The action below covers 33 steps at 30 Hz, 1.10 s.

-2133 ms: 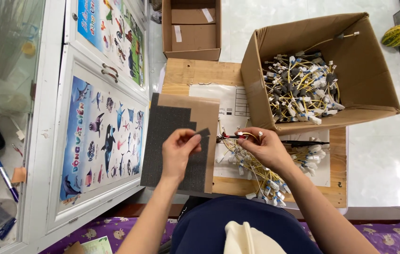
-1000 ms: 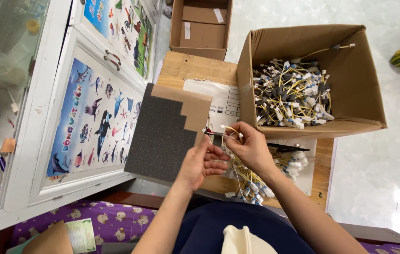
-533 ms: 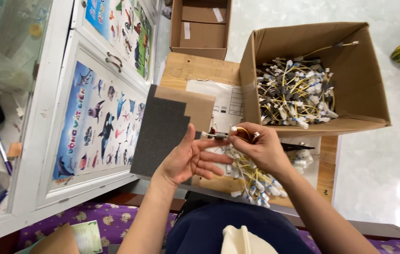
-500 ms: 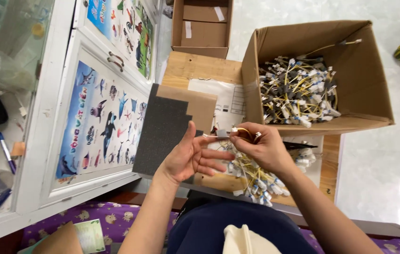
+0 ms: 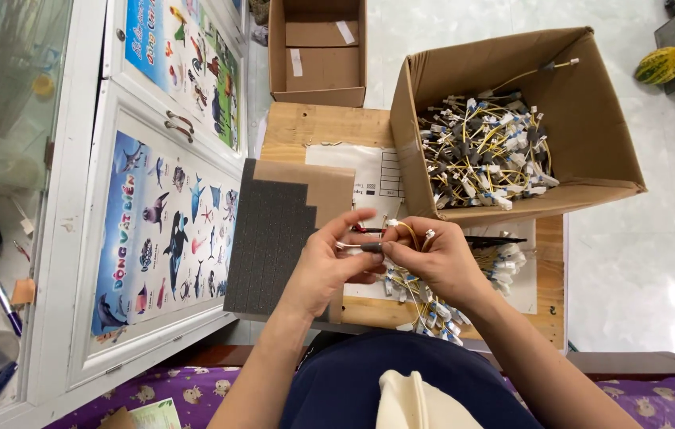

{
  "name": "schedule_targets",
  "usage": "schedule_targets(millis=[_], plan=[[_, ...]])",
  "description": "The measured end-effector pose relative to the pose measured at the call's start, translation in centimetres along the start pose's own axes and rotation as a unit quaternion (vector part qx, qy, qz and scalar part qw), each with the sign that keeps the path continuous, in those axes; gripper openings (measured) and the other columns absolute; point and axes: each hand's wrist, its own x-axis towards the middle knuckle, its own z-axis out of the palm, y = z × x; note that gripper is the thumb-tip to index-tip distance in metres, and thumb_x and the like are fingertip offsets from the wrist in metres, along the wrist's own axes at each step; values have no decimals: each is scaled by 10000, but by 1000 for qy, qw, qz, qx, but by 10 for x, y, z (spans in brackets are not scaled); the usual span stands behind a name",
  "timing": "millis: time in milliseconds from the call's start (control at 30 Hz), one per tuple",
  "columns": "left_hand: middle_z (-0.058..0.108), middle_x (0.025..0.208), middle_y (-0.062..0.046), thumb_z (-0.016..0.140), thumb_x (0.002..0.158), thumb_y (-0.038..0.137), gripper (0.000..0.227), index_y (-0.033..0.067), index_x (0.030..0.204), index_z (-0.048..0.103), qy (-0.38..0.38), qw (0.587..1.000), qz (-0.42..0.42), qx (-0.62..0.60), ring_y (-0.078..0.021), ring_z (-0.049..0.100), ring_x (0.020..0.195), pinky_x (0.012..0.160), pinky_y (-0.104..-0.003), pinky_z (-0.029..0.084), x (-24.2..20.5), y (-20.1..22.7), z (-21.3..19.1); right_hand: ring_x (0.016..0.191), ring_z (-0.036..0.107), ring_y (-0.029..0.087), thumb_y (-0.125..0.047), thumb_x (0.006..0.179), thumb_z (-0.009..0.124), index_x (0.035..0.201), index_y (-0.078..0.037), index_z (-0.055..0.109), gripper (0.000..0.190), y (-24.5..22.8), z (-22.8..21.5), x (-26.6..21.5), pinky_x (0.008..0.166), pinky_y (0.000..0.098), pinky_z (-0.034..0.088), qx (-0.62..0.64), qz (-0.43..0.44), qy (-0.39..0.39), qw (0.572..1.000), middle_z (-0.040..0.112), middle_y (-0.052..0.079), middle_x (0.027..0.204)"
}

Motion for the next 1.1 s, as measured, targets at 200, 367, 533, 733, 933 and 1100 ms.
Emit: schedule_targets(millis=[200,367,533,733,933,1100], plan=[[724,1090,-172,555,1104,198,436,-32,1473,526,-31,975,-18,-219,-266,777,929,756,-346,650,6,-12,-23,707,579,20,-108,883,750,1006,-14,751,155,-21,9,-7,619,206,490,-95,-20,14,995,680,-43,793],[712,1208,-218,527,1025,193,470,55,1471,473,-23,968,33,-247,-252,748,1029,897,-356,633,-16,15,0,718,573,13,-126,910,738,984,-1,753,146,-21,9,-8,633,199,496,-108,-22,22,994,686,-44,799],[690,1283,-195,691,925,-46,655,55,1528,458,-12,989,147,-30,-186,678,1149,963,-294,582,-27,12,14,539,467,53,-169,923,736,942,-14,745,157,-17,8,-8,476,236,377,-47,54,31,997,597,-30,659],[790,1095,-162,744,915,-5,444,19,1336,606,76,972,174,137,-147,741,969,805,-257,619,7,13,27,554,576,115,-199,1011,591,979,-4,726,239,-24,-28,-18,505,271,496,31,0,80,996,707,51,756],[755,1031,-43,729,991,95,112,56,1073,663,12,952,290,99,-114,732,943,831,-245,629,94,9,71,909,746,207,-235,1251,512,1379,33,618,315,-33,-84,-37,961,372,632,117,-293,300,900,738,120,929],[765,972,-46,728,970,54,59,86,1010,699,-41,933,244,261,-136,741,893,794,-252,619,106,3,72,765,686,188,-280,1233,483,1509,16,572,415,-48,-97,-32,849,394,651,31,-287,307,907,627,43,785]])
